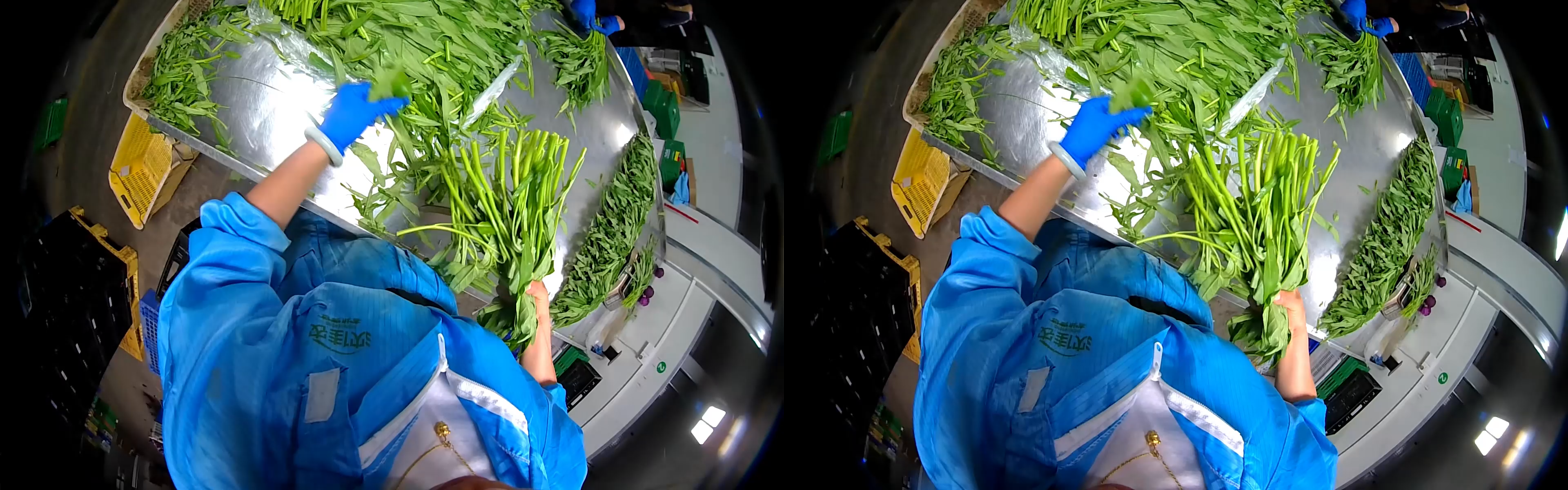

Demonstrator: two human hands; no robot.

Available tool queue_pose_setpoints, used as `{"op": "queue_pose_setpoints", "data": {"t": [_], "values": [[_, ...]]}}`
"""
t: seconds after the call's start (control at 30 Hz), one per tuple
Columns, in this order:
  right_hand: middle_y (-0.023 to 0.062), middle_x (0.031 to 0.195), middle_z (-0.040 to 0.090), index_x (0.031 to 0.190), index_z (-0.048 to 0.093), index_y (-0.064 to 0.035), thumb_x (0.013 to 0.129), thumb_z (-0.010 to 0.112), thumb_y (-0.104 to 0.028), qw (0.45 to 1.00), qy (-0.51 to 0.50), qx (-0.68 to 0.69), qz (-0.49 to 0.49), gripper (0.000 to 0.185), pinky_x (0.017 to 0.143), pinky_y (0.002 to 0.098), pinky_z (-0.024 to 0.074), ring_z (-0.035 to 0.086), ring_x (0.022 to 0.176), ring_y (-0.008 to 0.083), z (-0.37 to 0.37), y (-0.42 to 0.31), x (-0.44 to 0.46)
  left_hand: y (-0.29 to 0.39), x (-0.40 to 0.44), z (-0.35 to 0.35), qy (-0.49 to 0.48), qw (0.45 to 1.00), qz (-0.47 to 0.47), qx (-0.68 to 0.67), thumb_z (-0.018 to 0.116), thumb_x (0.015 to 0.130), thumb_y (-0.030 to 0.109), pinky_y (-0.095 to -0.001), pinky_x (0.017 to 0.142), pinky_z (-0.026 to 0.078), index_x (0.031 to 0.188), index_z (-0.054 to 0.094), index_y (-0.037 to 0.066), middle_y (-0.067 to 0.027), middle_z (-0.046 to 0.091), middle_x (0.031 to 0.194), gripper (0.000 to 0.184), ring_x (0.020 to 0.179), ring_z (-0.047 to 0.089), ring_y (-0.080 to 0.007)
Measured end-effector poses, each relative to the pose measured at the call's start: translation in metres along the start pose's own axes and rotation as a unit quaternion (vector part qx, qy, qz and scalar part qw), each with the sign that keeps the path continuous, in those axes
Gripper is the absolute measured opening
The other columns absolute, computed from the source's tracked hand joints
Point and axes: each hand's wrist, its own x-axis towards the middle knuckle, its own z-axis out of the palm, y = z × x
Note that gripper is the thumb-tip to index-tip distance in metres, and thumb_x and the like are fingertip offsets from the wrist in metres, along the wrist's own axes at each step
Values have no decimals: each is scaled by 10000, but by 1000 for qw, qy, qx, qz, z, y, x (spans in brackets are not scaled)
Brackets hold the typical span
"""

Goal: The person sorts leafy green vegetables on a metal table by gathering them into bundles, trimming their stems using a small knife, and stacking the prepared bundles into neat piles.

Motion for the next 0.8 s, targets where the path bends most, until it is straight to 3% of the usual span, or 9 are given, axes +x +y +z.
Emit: {"op": "queue_pose_setpoints", "data": {"t": [0.17, 0.3, 0.37, 0.4, 0.47, 0.53, 0.57, 0.63, 0.8], "values": [[129, 1182, 601, 1336, 420, 14, 523, 764, -108, 998, -8, -39, -44, 891, 877, 332, 493, 614, 1009, 233, 24, -19, 4, -25, -36, 48, -101, 980, -102, -135, 748, 785, 287, -226, 629, 451, 956, 649, 42, -20, 626, 813, 315, 709, 574, -82], [127, 1184, 602, 1332, 426, 15, 513, 760, -102, 997, -12, -49, -56, 892, 878, 331, 492, 612, 1012, 232, 32, -21, 4, -31, -45, 65, -339, 902, -86, -255, 677, 834, 204, -286, 781, 482, 1067, 592, 24, -59, 646, 960, 306, 839, 589, -138], [127, 1185, 602, 1331, 429, 15, 509, 758, -98, 997, -15, -50, -59, 893, 879, 330, 491, 612, 1013, 232, 33, -21, 3, -30, -58, 91, -358, 923, 26, -136, 690, 818, 199, -298, 729, 494, 1116, 599, 9, -76, 668, 971, 364, 811, 607, -135], [126, 1185, 602, 1330, 430, 16, 506, 757, -96, 997, -16, -51, -62, 893, 879, 330, 491, 611, 1014, 231, 33, -21, 3, -29, -52, 98, -400, 898, 182, 14, 653, 846, 242, -350, 693, 498, 1130, 588, 32, -79, 661, 937, 358, 776, 610, -166], [126, 1186, 602, 1329, 433, 16, 502, 755, -93, 996, -16, -56, -68, 894, 880, 330, 491, 611, 1016, 231, 35, -22, 1, -43, -49, 91, -215, 908, 314, 172, 588, 892, 275, -369, 676, 488, 1078, 607, 34, -119, 652, 855, 305, 738, 607, -187], [125, 1187, 602, 1327, 436, 17, 497, 753, -90, 995, -16, -60, -72, 895, 880, 329, 490, 610, 1017, 230, 35, -24, -3, -59, -11, 56, -119, 955, 226, 149, 561, 911, 264, -343, 676, 486, 1052, 618, 24, -128, 655, 865, 285, 740, 611, -184], [125, 1188, 602, 1326, 437, 17, 495, 752, -88, 995, -17, -62, -72, 895, 880, 329, 490, 610, 1018, 230, 34, -24, -5, -57, 5, 31, -113, 992, 52, 37, 557, 915, 249, -330, 678, 487, 1043, 625, 26, -118, 662, 880, 266, 744, 614, -181], [124, 1188, 602, 1325, 440, 17, 490, 750, -84, 995, -18, -66, -76, 896, 881, 328, 489, 609, 1019, 229, 31, -25, -6, -36, 1, -7, -21, 985, -18, -168, 576, 909, 237, -294, 704, 494, 1087, 629, 45, -100, 668, 950, 267, 768, 622, -180], [122, 1191, 602, 1321, 447, 18, 479, 745, -76, 993, -28, -75, -90, 898, 882, 326, 488, 608, 1023, 228, 27, -20, -9, 40, -70, 34, -191, 948, 221, 125, 632, 859, 185, -298, 842, 492, 1280, 502, 47, -81, 641, 1090, 462, 984, 613, -203]]}}
